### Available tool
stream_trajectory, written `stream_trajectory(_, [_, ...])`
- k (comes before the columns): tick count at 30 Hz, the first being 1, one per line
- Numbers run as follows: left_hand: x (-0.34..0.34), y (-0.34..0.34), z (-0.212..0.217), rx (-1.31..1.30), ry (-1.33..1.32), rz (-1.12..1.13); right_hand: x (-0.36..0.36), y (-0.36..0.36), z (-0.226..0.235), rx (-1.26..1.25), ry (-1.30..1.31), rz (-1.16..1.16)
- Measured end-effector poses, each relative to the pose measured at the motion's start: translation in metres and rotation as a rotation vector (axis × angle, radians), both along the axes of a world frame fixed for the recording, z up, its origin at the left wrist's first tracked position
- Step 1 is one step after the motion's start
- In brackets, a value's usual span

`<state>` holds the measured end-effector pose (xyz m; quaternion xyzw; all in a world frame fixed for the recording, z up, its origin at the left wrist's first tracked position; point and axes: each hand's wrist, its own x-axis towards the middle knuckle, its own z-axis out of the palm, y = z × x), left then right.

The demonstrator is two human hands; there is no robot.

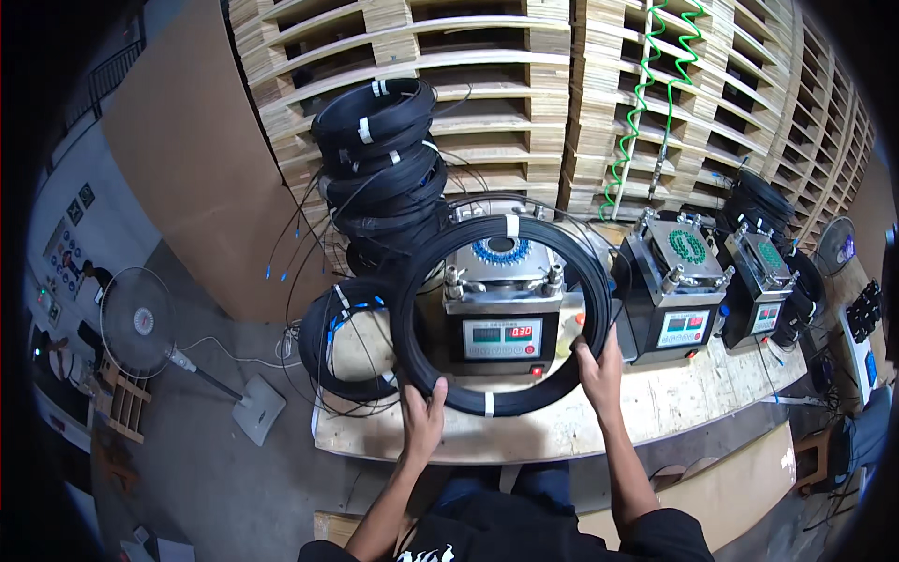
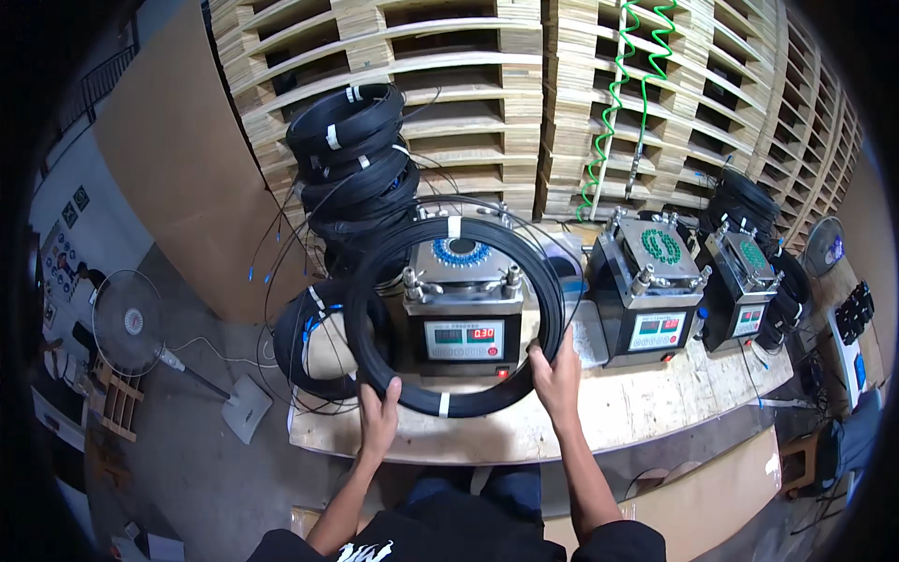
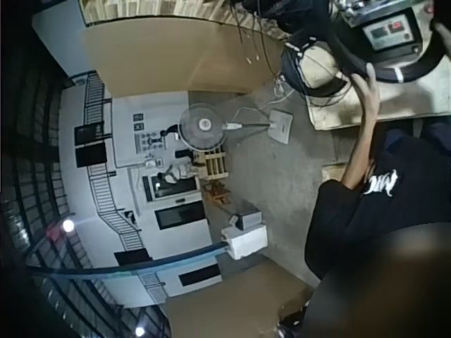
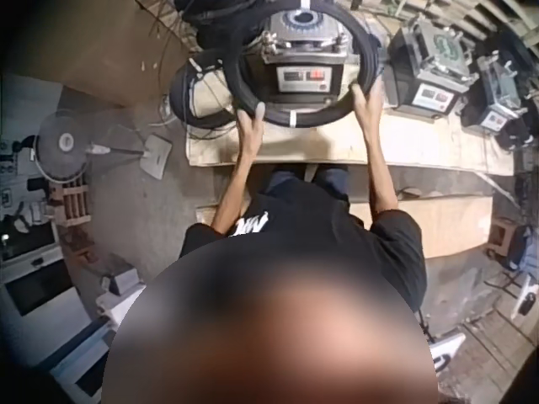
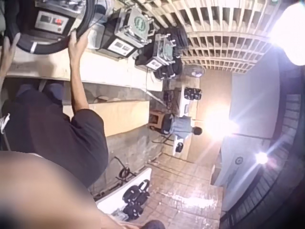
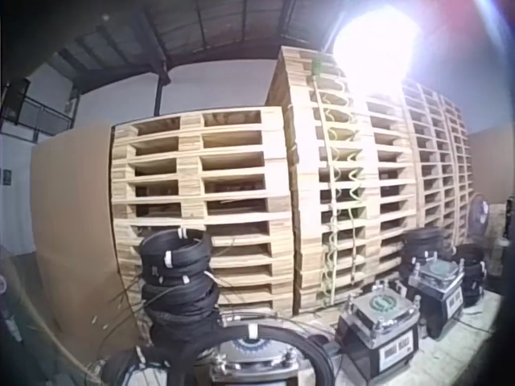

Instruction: Polishing and assembling fiber optic cable connectors using specialized machinery in a factory setting.

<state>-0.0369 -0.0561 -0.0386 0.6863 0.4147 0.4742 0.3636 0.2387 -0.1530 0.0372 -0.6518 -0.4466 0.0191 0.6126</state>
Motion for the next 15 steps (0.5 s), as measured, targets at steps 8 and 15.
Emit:
stream_trajectory(8, [-0.083, -0.122, 0.010, -0.099, 0.318, -0.019, -0.058, -0.121, -0.042, -0.545, 0.175, 0.009])
stream_trajectory(15, [-0.107, -0.142, -0.013, -0.422, 0.653, -0.046, -0.066, -0.147, -0.095, -0.935, 0.401, 0.024])
